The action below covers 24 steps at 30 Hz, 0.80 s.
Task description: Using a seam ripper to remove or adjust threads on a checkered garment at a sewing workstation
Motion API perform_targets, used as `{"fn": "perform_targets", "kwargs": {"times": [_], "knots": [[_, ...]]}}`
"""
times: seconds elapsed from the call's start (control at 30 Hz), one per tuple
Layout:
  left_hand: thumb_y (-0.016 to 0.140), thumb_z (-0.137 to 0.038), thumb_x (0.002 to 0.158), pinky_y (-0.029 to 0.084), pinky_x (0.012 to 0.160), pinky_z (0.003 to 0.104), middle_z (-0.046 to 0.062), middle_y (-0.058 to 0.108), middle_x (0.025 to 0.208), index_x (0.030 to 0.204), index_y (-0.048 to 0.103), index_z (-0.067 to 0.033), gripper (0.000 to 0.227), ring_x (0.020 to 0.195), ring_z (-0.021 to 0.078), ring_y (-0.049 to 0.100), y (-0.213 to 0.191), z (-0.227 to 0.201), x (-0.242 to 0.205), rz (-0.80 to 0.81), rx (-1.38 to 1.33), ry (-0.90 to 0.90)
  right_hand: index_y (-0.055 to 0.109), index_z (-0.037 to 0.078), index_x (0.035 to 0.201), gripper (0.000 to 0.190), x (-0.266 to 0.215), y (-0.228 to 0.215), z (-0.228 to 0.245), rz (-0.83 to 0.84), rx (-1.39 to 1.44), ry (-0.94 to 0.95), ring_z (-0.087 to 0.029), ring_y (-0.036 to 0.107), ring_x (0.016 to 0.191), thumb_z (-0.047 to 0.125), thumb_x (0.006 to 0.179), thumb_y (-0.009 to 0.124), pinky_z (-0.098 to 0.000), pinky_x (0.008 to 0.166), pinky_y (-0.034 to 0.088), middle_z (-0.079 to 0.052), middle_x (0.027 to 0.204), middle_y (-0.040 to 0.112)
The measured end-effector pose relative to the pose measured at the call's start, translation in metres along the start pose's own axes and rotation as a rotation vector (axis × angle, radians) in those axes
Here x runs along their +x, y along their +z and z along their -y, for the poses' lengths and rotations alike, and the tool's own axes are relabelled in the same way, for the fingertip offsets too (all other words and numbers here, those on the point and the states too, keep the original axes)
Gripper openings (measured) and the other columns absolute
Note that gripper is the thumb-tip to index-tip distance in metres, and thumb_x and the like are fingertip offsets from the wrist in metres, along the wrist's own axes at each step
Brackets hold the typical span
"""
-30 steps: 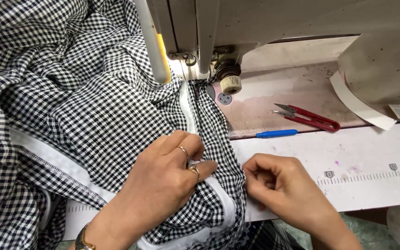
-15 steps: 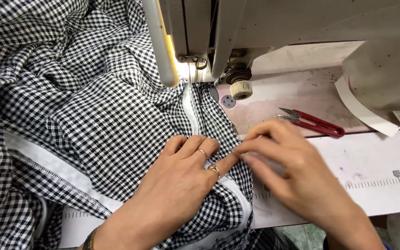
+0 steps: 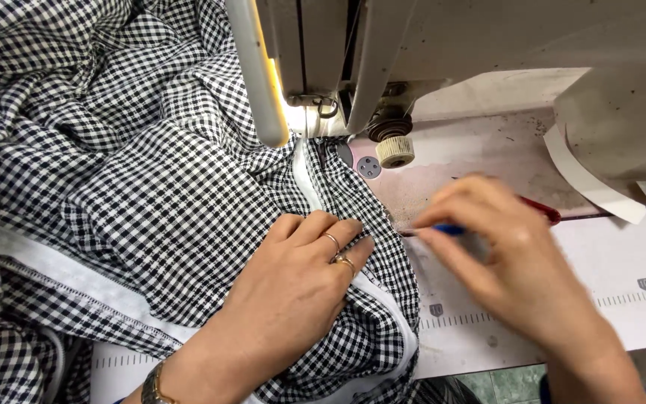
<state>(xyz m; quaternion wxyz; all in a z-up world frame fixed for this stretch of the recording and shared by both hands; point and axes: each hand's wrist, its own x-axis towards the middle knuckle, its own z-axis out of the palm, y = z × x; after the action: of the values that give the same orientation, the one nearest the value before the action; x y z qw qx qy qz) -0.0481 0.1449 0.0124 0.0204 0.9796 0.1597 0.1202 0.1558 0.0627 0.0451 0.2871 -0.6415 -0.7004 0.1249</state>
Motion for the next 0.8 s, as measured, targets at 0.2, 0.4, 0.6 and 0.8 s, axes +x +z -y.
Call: {"fn": "perform_targets", "kwargs": {"times": [0.2, 0.4, 0.6, 0.8], "knots": [[0.059, -0.019, 0.073, 0.038, 0.087, 0.041, 0.003, 0.065, 0.096, 0.093, 0.066, -0.0078, 0.024, 0.099, 0.027, 0.054, -0.001, 0.002, -0.006, -0.2, -0.018, -0.021, 0.068, 0.007, 0.092, 0.011, 0.024, 0.022, -0.001, 0.166, -0.09, -0.13, -0.023, 0.053, 0.08, 0.013, 0.089, 0.059, -0.0368, 0.071, 0.042, -0.003, 0.084, 0.061], [0.062, -0.016, 0.066, 0.038, 0.087, 0.044, 0.007, 0.064, 0.1, 0.093, 0.067, -0.0061, 0.029, 0.101, 0.0298, 0.053, -0.002, 0.004, -0.008, -0.197, -0.072, -0.046, 0.064, 0.009, 0.102, 0.016, 0.033, 0.029, -0.003, 0.18, -0.05, -0.073, -0.022, 0.062, 0.09, 0.014, 0.087, 0.061, -0.0355, 0.076, 0.047, -0.007, 0.101, 0.061], [0.064, -0.024, 0.061, 0.037, 0.089, 0.044, 0.01, 0.062, 0.122, 0.097, 0.066, -0.0108, 0.038, 0.112, 0.0304, 0.052, 0.005, 0.005, -0.011, -0.12, -0.041, -0.098, 0.068, 0.014, 0.089, 0.006, 0.033, 0.024, -0.003, 0.265, -0.064, -0.073, -0.018, 0.058, 0.081, 0.014, 0.084, 0.065, -0.0353, 0.066, 0.045, -0.001, 0.094, 0.056], [0.067, -0.025, 0.06, 0.037, 0.089, 0.044, 0.011, 0.063, 0.121, 0.096, 0.066, -0.0104, 0.039, 0.113, 0.0301, 0.051, 0.005, 0.006, -0.01, -0.101, -0.043, -0.098, 0.068, 0.01, 0.095, 0.017, 0.036, 0.022, -0.002, 0.18, -0.01, -0.062, -0.019, 0.061, 0.09, 0.005, 0.084, 0.056, -0.0341, 0.077, 0.047, -0.004, 0.097, 0.063]]}}
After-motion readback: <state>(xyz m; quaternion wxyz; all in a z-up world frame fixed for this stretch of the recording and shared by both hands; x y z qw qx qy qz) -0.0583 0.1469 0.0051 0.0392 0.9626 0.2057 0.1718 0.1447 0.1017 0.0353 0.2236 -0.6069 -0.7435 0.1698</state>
